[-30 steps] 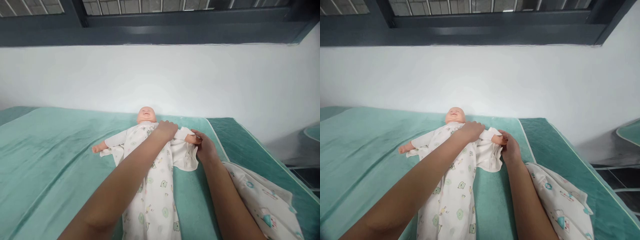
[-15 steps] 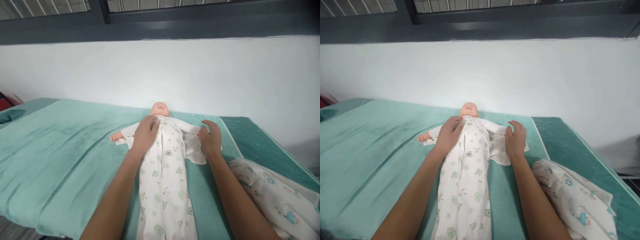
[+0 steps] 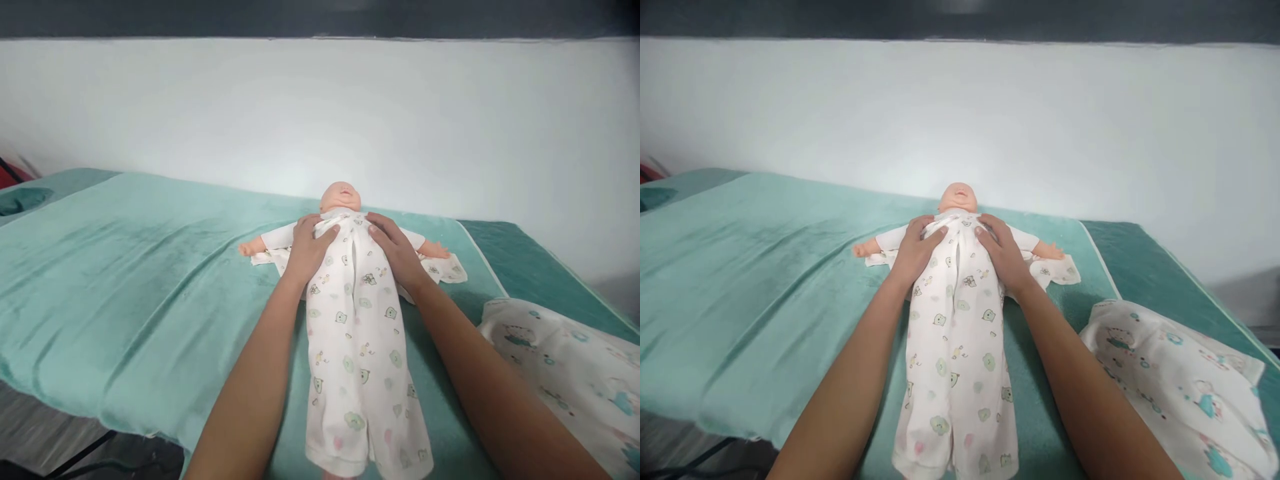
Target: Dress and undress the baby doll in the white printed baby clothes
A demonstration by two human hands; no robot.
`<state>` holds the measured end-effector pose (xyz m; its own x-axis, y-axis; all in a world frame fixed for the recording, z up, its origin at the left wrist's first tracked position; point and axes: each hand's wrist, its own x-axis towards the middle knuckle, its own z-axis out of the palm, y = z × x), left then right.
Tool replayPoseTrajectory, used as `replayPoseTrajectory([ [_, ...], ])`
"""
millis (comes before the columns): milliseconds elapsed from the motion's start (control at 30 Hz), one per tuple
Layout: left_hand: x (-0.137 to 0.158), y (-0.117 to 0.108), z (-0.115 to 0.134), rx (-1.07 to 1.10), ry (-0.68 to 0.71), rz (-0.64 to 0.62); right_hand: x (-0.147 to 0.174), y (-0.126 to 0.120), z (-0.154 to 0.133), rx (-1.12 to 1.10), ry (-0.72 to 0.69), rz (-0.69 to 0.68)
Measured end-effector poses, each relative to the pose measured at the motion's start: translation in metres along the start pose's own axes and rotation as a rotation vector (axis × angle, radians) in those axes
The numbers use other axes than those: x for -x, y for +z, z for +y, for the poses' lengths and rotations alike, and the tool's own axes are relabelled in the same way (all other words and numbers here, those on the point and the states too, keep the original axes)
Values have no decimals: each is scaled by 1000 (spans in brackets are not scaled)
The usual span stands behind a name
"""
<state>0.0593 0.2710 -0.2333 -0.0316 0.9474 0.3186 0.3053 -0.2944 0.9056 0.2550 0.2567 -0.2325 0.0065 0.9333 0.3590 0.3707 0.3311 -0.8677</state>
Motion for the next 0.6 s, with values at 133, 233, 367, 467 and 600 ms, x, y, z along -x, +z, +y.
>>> replayPoseTrajectory([
  [133, 0, 2, -2, -170, 293, 100, -13, 4, -7, 88, -52, -67],
  [233, -1, 3, -2, -280, 520, 135, -19, 7, -13, 158, -110, -102],
  [367, 1, 4, -2, -339, 599, 140, -20, 10, -21, 202, -195, -45],
  [467, 3, 5, -2, -373, 566, 135, -18, 12, -24, 218, -238, -4],
  [600, 5, 2, -2, -435, 462, 82, -5, 5, -18, 125, -181, 82],
])
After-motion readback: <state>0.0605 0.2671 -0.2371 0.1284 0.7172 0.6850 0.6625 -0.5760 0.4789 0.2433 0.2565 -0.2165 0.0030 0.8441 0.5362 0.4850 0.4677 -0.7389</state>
